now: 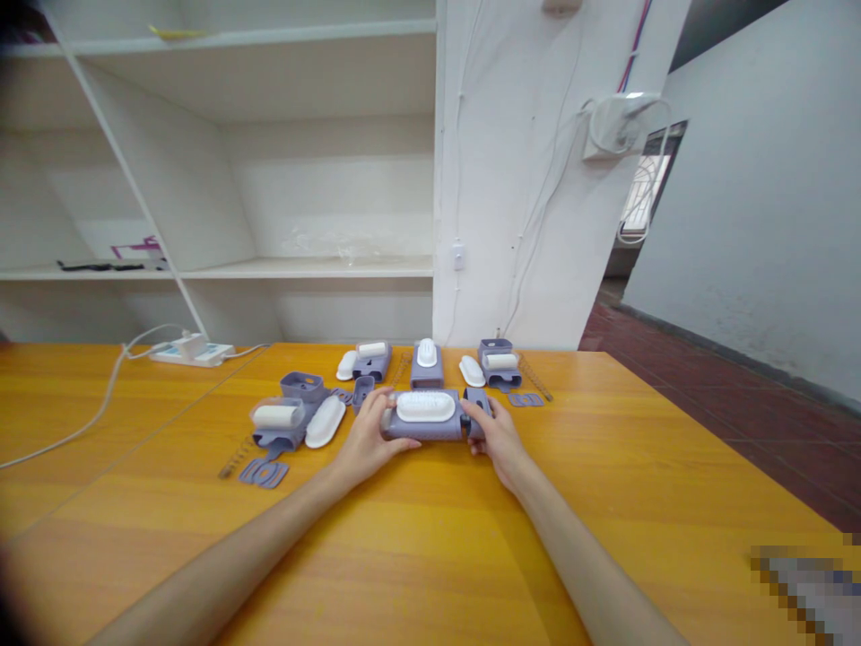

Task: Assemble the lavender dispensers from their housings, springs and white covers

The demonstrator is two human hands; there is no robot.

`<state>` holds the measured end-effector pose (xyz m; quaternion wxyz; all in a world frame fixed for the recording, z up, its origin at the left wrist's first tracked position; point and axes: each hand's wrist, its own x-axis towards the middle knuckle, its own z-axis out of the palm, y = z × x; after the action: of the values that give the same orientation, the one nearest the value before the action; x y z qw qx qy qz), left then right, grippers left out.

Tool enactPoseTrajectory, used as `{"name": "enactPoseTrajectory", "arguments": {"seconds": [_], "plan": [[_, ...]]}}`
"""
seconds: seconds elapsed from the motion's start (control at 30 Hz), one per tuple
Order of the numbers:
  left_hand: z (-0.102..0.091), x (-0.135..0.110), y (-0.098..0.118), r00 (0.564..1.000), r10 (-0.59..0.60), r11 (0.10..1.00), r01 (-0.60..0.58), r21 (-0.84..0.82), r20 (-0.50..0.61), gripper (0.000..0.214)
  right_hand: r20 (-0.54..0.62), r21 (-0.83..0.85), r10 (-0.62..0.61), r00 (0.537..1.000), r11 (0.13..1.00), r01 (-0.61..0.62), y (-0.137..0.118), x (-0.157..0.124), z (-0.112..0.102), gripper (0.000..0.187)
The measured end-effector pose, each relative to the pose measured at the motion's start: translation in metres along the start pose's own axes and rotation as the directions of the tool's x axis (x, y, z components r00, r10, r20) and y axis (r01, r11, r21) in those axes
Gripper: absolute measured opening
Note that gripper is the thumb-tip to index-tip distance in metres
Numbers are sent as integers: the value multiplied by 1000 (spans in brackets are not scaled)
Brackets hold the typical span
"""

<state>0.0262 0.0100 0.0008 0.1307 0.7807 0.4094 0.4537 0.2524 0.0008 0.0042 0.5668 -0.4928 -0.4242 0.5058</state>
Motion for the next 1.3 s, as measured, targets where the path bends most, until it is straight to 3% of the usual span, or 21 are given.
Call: {"name": "enactPoseTrajectory", "arguments": {"seconds": [0.27, 0.63, 1.13, 1.3], "plan": [[0, -1, 1, 1000, 17, 1000, -17, 8, 4, 52, -74, -75, -116, 990, 991, 111, 2, -1, 4, 35], [-1, -3, 0, 997, 80, 996, -80, 39, 10, 52, 10, -284, -155, 988, 947, 151, -4, -12, 9, 41], [0, -2, 2, 999, 47, 999, -47, 9, -16, 51, 32, -216, -124, 992, 968, 128, 7, -14, 17, 45], [-2, -2, 5, 997, 73, 996, -71, 60, -32, 53, -41, -134, -125, 991, 984, 119, 6, -13, 19, 50]]}}
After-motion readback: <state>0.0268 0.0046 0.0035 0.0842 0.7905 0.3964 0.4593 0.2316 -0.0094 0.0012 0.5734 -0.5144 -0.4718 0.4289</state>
